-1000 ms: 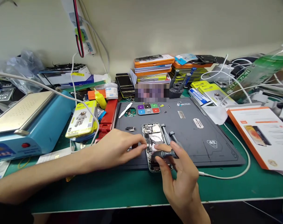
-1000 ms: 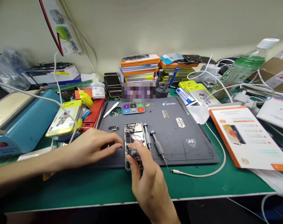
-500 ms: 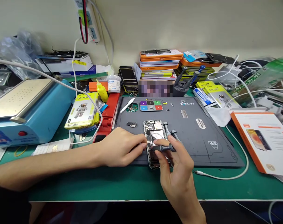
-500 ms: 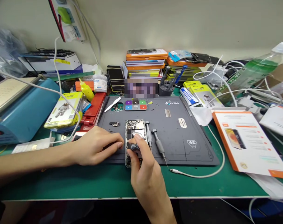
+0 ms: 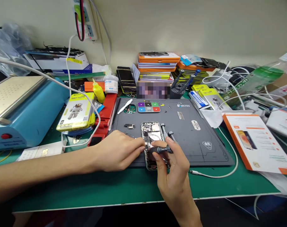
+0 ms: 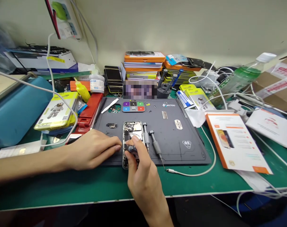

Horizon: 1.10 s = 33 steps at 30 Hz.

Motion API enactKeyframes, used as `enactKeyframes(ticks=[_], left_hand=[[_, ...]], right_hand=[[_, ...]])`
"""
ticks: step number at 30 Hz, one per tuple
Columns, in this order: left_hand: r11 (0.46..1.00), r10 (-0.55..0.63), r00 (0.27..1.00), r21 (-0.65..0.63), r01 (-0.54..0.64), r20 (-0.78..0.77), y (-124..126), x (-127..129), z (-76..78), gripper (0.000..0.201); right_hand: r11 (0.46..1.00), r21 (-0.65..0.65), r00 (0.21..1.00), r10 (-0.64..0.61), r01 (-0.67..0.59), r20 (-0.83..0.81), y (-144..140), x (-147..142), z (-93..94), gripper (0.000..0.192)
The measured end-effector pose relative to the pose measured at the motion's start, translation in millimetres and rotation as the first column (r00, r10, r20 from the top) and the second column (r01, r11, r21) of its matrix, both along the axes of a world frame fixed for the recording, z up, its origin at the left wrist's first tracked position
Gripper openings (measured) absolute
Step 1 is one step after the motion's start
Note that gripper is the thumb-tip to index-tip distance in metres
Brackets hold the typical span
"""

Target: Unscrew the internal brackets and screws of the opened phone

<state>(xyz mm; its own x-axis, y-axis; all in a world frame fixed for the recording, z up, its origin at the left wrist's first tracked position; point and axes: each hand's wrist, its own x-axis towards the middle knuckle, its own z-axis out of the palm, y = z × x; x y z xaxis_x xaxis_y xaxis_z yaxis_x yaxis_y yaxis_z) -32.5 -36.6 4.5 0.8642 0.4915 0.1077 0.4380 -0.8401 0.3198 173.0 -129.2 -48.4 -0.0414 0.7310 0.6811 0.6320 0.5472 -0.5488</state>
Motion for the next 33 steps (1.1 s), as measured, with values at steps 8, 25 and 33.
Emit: enactKeyframes(ticks=[8,25,33], left_hand=[[1.000,-0.018,0.999,-0.010,0.017,-0.037,-0.1,0.3,-3.0,0.025],[1.000,-0.031,0.999,0.005,0.031,-0.017,0.3,1.6,-4.4,0.024],[0.999,-0.036,0.999,0.027,0.036,0.008,0.0,1.2,-5.6,0.023]], right_hand=[[1.000,0.021,0.999,0.006,-0.006,0.040,0.0,-0.7,5.1,0.086],[0.998,-0.026,0.998,0.052,-0.051,0.035,2.3,3.8,3.5,0.078],[0.998,0.013,0.996,0.066,-0.067,0.064,1.2,5.6,1.1,0.082]])
